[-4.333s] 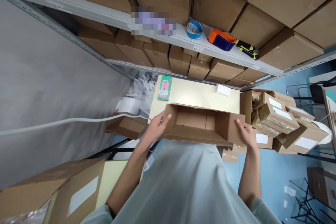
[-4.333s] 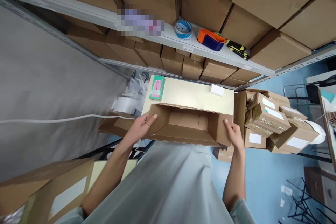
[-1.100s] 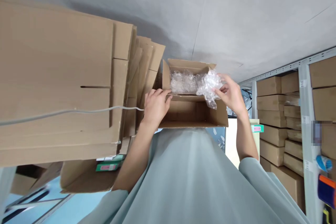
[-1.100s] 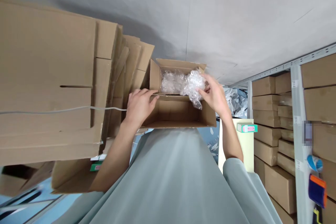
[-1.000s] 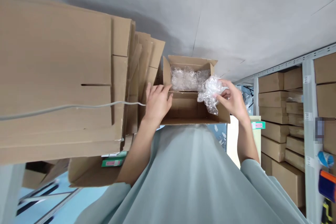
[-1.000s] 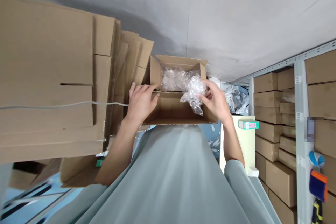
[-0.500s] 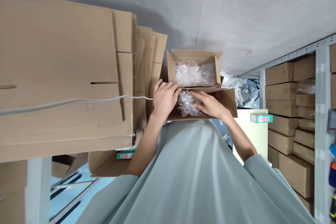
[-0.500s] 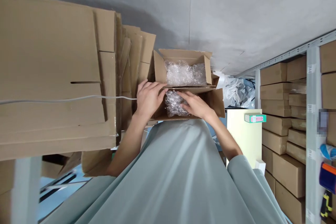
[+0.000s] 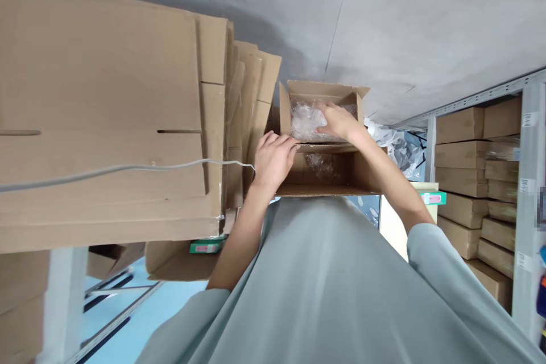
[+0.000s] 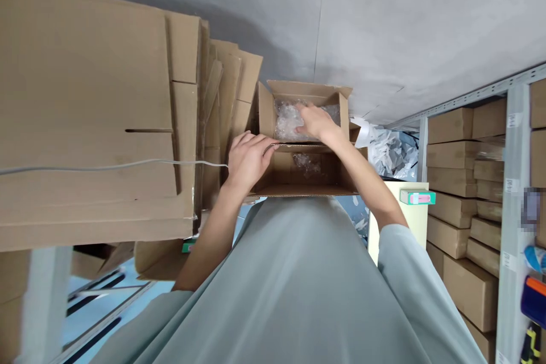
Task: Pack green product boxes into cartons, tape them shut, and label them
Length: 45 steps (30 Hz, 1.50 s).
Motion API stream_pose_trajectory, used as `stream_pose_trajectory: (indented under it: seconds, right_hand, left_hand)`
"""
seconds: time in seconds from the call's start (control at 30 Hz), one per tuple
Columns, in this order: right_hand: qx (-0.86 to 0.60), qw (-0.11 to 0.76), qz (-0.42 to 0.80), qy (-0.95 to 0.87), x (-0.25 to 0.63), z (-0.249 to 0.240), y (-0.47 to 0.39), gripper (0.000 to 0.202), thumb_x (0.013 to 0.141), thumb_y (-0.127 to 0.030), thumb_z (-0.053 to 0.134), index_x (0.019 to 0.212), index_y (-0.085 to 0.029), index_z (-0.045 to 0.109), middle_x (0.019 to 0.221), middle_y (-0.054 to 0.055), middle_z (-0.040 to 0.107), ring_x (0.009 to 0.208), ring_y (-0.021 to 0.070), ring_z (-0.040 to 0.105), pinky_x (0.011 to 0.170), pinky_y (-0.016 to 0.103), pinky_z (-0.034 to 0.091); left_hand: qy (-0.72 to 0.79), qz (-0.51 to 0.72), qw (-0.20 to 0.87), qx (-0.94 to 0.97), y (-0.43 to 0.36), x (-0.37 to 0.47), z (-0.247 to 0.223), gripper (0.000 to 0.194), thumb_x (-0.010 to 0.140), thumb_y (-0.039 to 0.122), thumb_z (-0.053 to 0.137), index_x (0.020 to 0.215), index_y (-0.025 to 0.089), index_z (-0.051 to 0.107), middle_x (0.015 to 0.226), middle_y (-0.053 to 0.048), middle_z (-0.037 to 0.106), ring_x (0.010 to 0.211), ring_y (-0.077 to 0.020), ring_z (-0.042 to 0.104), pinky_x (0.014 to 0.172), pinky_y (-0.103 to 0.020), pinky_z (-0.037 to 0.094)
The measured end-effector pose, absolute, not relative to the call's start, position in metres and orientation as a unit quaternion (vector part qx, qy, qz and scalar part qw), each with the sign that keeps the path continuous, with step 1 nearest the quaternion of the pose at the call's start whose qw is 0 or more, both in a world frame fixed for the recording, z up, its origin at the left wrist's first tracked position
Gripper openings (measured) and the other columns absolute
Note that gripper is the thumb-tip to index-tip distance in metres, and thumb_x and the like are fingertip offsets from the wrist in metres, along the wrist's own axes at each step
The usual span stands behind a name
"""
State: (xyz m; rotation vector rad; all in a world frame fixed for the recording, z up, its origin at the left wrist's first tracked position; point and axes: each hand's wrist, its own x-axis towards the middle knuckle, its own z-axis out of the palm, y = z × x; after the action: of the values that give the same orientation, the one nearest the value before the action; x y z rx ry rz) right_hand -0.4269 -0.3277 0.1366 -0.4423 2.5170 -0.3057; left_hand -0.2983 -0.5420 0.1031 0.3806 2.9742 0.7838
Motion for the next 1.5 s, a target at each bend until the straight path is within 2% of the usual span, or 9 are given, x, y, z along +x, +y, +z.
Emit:
stream_pose_trajectory:
  seconds: [0.13, 0.23, 0.43, 0.63, 0.83, 1.0, 1.13, 1.3, 1.5]
  right_hand:
    - [-0.146, 0.354, -0.007, 0.924, -0.479, 0.08, -0.351, 0.119, 0.08, -0.028, 0.102, 0.177, -0.022, 0.035, 0.18, 0.028, 0.032, 0.159, 0.0458, 0.048, 0.123, 0.052, 0.051]
    - [-0.111, 0.416, 0.019, 0.902, -0.489, 0.056, -0.348, 0.13, 0.078, -0.027, 0.103, 0.181, -0.021, 0.024, 0.182, 0.033, 0.022, 0.156, 0.0447, 0.052, 0.12, 0.053, 0.053]
    - [-0.122, 0.372, 0.013, 0.92, -0.485, 0.055, -0.33, 0.086, 0.092, -0.017, 0.089, 0.17, -0.015, 0.05, 0.161, 0.025, 0.063, 0.143, 0.0319, 0.066, 0.122, 0.042, 0.051]
    - [-0.128, 0.282, 0.001, 0.951, -0.474, 0.097, -0.316, 0.06, 0.099, -0.003, 0.065, 0.159, -0.016, 0.065, 0.149, 0.019, 0.074, 0.139, 0.0339, 0.07, 0.12, 0.048, 0.054]
    - [-0.11, 0.148, -0.138, 0.973, -0.416, 0.165, -0.264, 0.054, 0.105, -0.021, 0.062, 0.159, -0.019, 0.062, 0.131, 0.012, 0.082, 0.125, 0.0346, 0.075, 0.115, 0.05, 0.054]
    - [-0.043, 0.066, -0.233, 0.969, -0.328, 0.23, -0.223, 0.057, 0.108, -0.044, 0.059, 0.163, -0.028, 0.057, 0.143, 0.009, 0.076, 0.126, 0.0335, 0.073, 0.108, 0.05, 0.061]
    - [-0.058, 0.16, -0.317, 0.933, -0.276, 0.236, -0.194, 0.053, 0.099, -0.052, 0.073, 0.149, -0.033, 0.07, 0.143, 0.005, 0.077, 0.121, 0.033, 0.076, 0.103, 0.049, 0.064]
    - [0.078, 0.278, -0.303, 0.908, -0.259, 0.191, -0.186, 0.054, 0.101, -0.047, 0.071, 0.149, -0.024, 0.068, 0.111, 0.006, 0.086, 0.089, 0.0295, 0.083, 0.095, 0.046, 0.066]
    - [0.095, 0.266, -0.085, 0.955, -0.258, 0.168, -0.219, 0.06, 0.109, -0.052, 0.063, 0.158, -0.017, 0.06, 0.127, 0.02, 0.083, 0.124, 0.04, 0.079, 0.1, 0.045, 0.06]
  left_hand:
    - [0.961, 0.244, 0.025, 0.125, -0.543, -0.297, 0.106, 0.031, 0.112, 0.034, 0.053, 0.115, 0.028, 0.083, 0.108, -0.008, 0.082, 0.108, -0.0322, 0.069, 0.118, -0.052, 0.046]
    - [0.962, 0.243, 0.034, 0.119, -0.542, -0.297, 0.107, 0.032, 0.113, 0.033, 0.052, 0.115, 0.027, 0.083, 0.108, -0.01, 0.082, 0.108, -0.0329, 0.067, 0.11, -0.05, 0.05]
    - [0.951, 0.291, 0.041, 0.101, -0.541, -0.292, 0.099, 0.03, 0.111, 0.027, 0.054, 0.123, 0.027, 0.082, 0.118, -0.009, 0.081, 0.112, -0.0319, 0.064, 0.103, -0.047, 0.053]
    - [0.952, 0.287, 0.038, 0.098, -0.54, -0.288, 0.097, 0.029, 0.11, 0.026, 0.055, 0.122, 0.025, 0.082, 0.117, -0.01, 0.081, 0.111, -0.0321, 0.064, 0.102, -0.047, 0.053]
    - [0.952, 0.286, 0.034, 0.105, -0.54, -0.292, 0.1, 0.031, 0.11, 0.026, 0.054, 0.122, 0.026, 0.082, 0.116, -0.01, 0.082, 0.111, -0.0326, 0.064, 0.1, -0.047, 0.054]
    - [0.951, 0.289, 0.035, 0.101, -0.539, -0.292, 0.097, 0.03, 0.11, 0.028, 0.054, 0.121, 0.027, 0.082, 0.117, -0.011, 0.081, 0.112, -0.034, 0.064, 0.101, -0.05, 0.054]
    - [0.951, 0.293, 0.028, 0.095, -0.537, -0.292, 0.092, 0.033, 0.111, 0.03, 0.051, 0.122, 0.026, 0.082, 0.117, -0.011, 0.08, 0.114, -0.0351, 0.063, 0.103, -0.052, 0.053]
    - [0.95, 0.295, 0.024, 0.099, -0.536, -0.293, 0.09, 0.032, 0.112, 0.031, 0.051, 0.12, 0.026, 0.081, 0.117, -0.011, 0.079, 0.113, -0.0347, 0.063, 0.103, -0.051, 0.052]
    - [0.949, 0.298, 0.025, 0.103, -0.537, -0.296, 0.088, 0.03, 0.111, 0.032, 0.053, 0.119, 0.026, 0.082, 0.115, -0.011, 0.079, 0.112, -0.0349, 0.063, 0.103, -0.052, 0.052]
